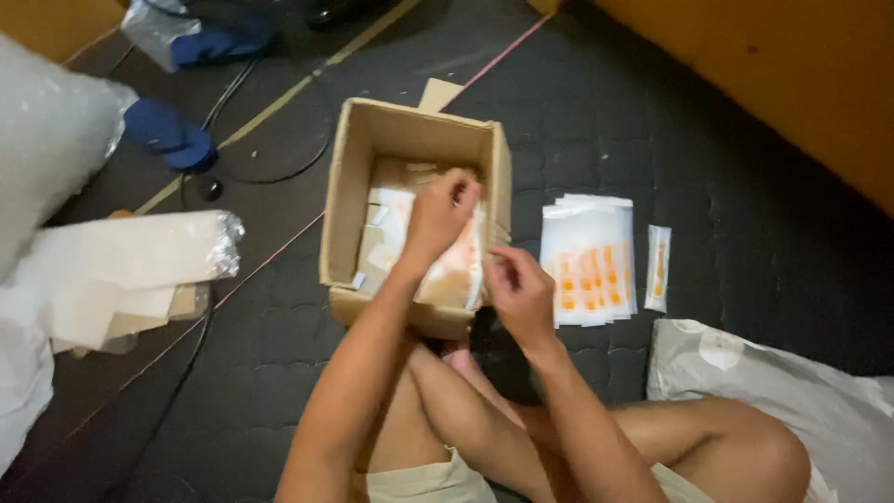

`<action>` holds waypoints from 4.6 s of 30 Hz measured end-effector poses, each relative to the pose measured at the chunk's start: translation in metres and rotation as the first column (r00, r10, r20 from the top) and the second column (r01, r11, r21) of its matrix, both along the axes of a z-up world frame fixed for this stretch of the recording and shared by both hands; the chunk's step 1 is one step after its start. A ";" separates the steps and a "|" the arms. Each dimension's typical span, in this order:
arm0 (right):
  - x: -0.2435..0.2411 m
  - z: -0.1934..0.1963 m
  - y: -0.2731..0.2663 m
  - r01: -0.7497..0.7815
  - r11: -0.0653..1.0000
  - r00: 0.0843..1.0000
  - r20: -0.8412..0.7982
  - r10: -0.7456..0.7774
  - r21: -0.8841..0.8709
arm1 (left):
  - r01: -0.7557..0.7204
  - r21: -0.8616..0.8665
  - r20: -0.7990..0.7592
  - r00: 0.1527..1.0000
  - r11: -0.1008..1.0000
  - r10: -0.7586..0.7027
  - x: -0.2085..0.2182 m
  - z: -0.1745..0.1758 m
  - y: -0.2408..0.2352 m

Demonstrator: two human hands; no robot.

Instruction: The person packages small plastic-wrapped items into a cardboard box while sitting on the floor.

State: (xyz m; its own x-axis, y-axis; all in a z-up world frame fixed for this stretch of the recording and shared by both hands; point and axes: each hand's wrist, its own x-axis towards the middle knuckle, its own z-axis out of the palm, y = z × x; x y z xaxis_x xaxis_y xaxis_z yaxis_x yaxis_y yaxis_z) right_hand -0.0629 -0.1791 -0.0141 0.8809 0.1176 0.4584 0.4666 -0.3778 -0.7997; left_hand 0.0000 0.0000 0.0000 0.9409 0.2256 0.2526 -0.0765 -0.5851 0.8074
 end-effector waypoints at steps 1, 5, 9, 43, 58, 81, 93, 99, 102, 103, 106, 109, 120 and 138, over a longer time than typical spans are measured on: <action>0.006 0.004 0.020 -0.013 1.000 1.000 0.007 0.013 -0.004 | -0.013 -0.004 0.007 1.000 1.000 0.013 0.001 -0.012 0.023; 0.037 -0.014 0.093 -0.354 0.820 0.933 -0.102 0.346 -0.450 | 0.016 0.382 -0.501 0.844 0.924 0.192 0.014 -0.105 0.104; 0.064 -0.073 0.135 -0.498 0.300 0.814 -0.319 0.486 -0.814 | 0.150 0.487 -0.626 0.747 0.860 0.224 -0.001 -0.181 0.120; 0.094 0.025 0.099 -0.627 0.662 0.778 -0.364 0.511 -0.411 | -0.257 -0.499 0.021 0.951 0.828 0.308 -0.081 0.017 0.077; 0.015 0.039 -0.091 -0.226 0.577 0.801 -0.187 0.568 0.785 | 0.172 -0.881 -0.068 0.876 0.441 -0.478 -0.119 -0.016 -0.067; -0.071 -0.094 -0.187 0.488 0.616 0.664 -0.721 0.196 0.618 | -0.095 -0.728 -0.379 0.881 0.679 -0.283 -0.149 -0.042 -0.071; -0.065 -0.060 -0.201 0.487 0.692 0.657 -0.745 0.111 0.532 | -0.212 -0.719 -0.319 0.947 0.662 -0.043 -0.153 -0.032 -0.079; -0.060 -0.083 -0.205 0.487 0.690 0.660 -0.743 0.111 0.535 | -0.243 -0.707 -0.321 0.947 0.664 0.005 -0.151 -0.024 -0.079; -0.059 -0.075 -0.204 0.490 0.692 0.657 -0.746 0.106 0.530 | -0.238 -0.704 -0.310 0.951 0.669 0.012 -0.150 -0.026 -0.080; -0.059 -0.077 -0.204 0.490 0.692 0.658 -0.746 0.106 0.530 | -0.237 -0.704 -0.309 0.951 0.669 0.012 -0.150 -0.029 -0.080; -0.058 -0.083 -0.205 0.489 0.693 0.659 -0.745 0.105 0.531 | -0.239 -0.711 -0.291 0.956 0.661 0.032 -0.149 -0.035 -0.080; -0.058 -0.085 -0.205 0.487 0.695 0.656 -0.747 0.111 0.530 | -0.238 -0.698 -0.300 0.954 0.676 0.026 -0.148 -0.033 -0.080; -0.058 -0.085 -0.205 0.484 0.704 0.647 -0.754 0.112 0.520 | -0.233 -0.700 -0.294 0.955 0.676 0.025 -0.147 -0.036 -0.080; -0.031 -0.027 -0.186 0.536 0.498 0.753 -0.653 0.083 0.682 | 0.262 -0.318 -0.298 0.885 0.911 -0.358 -0.161 -0.058 -0.096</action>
State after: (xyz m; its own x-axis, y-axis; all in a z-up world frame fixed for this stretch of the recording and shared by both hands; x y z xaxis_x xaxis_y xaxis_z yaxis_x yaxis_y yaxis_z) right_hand -0.0936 -0.3650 -0.0408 0.9012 -0.2637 -0.3439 -0.1567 0.5415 -0.8260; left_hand -0.1610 -0.0963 -0.0576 0.9889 -0.0803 -0.1250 0.0905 -0.3413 0.9356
